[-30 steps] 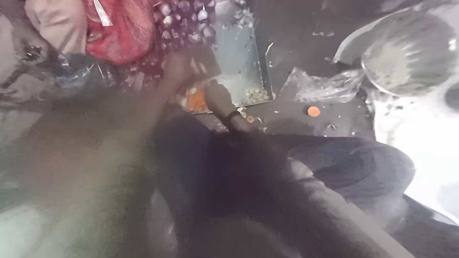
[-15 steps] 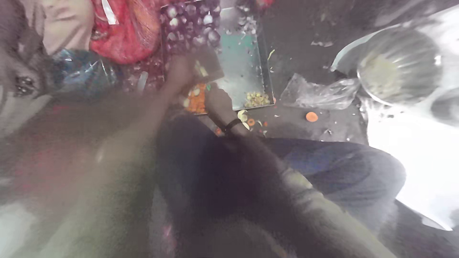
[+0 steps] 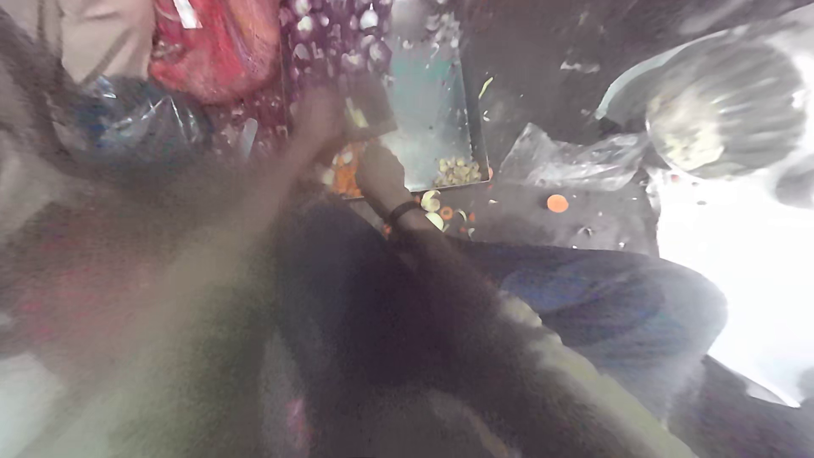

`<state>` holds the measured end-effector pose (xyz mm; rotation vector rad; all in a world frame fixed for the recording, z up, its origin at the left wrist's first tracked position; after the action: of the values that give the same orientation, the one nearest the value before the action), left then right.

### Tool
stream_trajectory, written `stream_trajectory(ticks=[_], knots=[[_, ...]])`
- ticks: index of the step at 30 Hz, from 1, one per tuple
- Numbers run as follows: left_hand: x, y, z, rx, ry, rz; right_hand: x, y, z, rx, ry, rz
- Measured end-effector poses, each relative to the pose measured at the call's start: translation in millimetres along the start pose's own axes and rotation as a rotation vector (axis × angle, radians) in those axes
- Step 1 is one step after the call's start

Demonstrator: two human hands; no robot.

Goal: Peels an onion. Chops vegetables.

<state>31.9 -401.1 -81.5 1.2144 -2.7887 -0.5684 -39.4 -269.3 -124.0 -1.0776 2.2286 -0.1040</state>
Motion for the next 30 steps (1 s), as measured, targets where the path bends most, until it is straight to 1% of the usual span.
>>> stream_trajectory(ticks=[3,7,11,16,17,19,21,24,26,28,30], knots=[[0.6,1.7,-1.0,0.002,-0.010,0.021,5.4,-9.1,2.2,-0.016,0.006,-0.062],[5.4,-1.7,1.4,-0.021,0.017,0.071,19.5,-12.3,7.1,0.018,0.012,-0.050],[6.6,-6.9,3.9,0.025,-0.020,0.019,29.4,-15.3,7.8,0.042,0.036,-0.063],[5.1,-6.0,3.8,-0.005,-0.024,-0.003,37.5,-22.2,3.2,0.016,-0.080,0.001],[5.0,-4.6,4.6,-0.001,-0.032,-0.020,38.0,-21.6,3.4,0.017,-0.084,0.006],[4.0,-1.3,4.1,0.020,-0.034,-0.048,39.8,-20.0,2.4,0.031,-0.032,-0.011],[-1.7,0.7,1.3,0.014,-0.033,-0.055,36.6,-19.9,7.4,0.028,0.006,-0.070],[-5.2,7.0,1.7,0.033,-0.054,-0.035,26.0,-8.0,13.2,-0.048,-0.001,-0.112],[-4.5,4.1,3.0,0.034,-0.041,-0.030,15.0,1.8,11.2,-0.096,-0.017,-0.084],[-3.4,-8.7,5.7,0.005,-0.001,-0.041,-0.4,10.1,12.6,-0.153,-0.041,-0.052],[-5.0,-8.9,2.7,-0.007,0.001,-0.045,-21.7,24.6,13.2,-0.153,-0.052,-0.037]])
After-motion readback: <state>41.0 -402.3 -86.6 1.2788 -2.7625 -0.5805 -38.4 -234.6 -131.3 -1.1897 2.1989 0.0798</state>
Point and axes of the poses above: each hand's wrist, its own x-axis towards the middle knuckle, its own z-axis out of the palm, y = z × x, the point moved 10 cm from there along x, towards the middle knuckle, and after that the axes turned 15 degrees about z, right-handed, at the moved point
